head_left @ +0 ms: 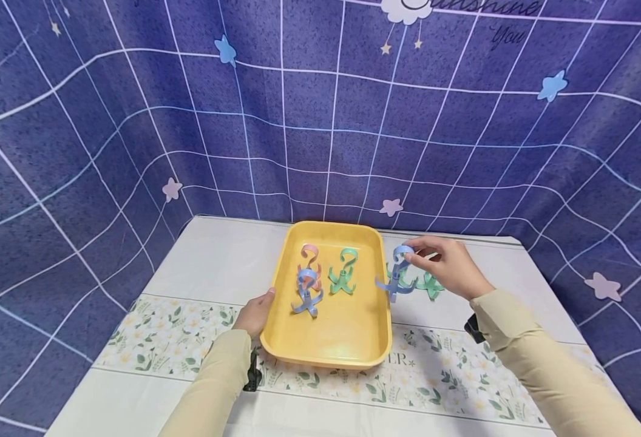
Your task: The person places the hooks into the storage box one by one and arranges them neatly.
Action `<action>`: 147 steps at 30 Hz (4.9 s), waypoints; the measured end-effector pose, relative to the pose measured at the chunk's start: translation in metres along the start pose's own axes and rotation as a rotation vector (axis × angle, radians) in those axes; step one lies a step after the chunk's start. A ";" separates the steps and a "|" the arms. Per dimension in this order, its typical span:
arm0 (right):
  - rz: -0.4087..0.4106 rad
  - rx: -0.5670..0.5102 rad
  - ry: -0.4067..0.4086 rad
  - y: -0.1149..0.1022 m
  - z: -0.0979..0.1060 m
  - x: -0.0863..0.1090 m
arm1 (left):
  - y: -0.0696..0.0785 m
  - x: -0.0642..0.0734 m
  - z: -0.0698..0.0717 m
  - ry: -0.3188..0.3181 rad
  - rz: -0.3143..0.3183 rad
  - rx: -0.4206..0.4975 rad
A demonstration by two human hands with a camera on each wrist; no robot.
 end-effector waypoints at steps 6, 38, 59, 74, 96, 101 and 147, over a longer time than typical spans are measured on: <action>-0.018 -0.024 -0.018 -0.005 -0.010 -0.001 | -0.001 0.001 0.000 -0.004 0.000 -0.001; -0.022 -0.168 -0.111 -0.025 -0.069 0.003 | -0.004 0.000 -0.001 0.003 -0.020 0.001; -0.087 -0.176 -0.152 -0.019 -0.104 0.013 | 0.001 0.003 0.002 0.001 -0.022 -0.001; -0.100 -0.173 -0.147 -0.018 -0.123 0.014 | 0.001 0.001 0.002 0.012 -0.044 -0.024; -0.067 -0.148 -0.169 -0.019 -0.122 0.013 | 0.000 0.000 0.002 0.006 -0.022 -0.036; -0.062 -0.147 -0.175 -0.017 -0.120 0.013 | -0.001 -0.001 0.001 0.004 -0.018 -0.039; -0.111 0.000 -0.008 0.036 -0.020 0.007 | 0.004 0.006 0.004 -0.002 0.014 -0.013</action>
Point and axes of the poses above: each hand's wrist, its own x-axis away from the middle knuckle, its own z-axis out of the back of the hand, y = z × x, the point moved 6 cm from there along -x, towards the middle knuckle, and after that the axes turned 15 degrees about y, right-handed, at the moved point
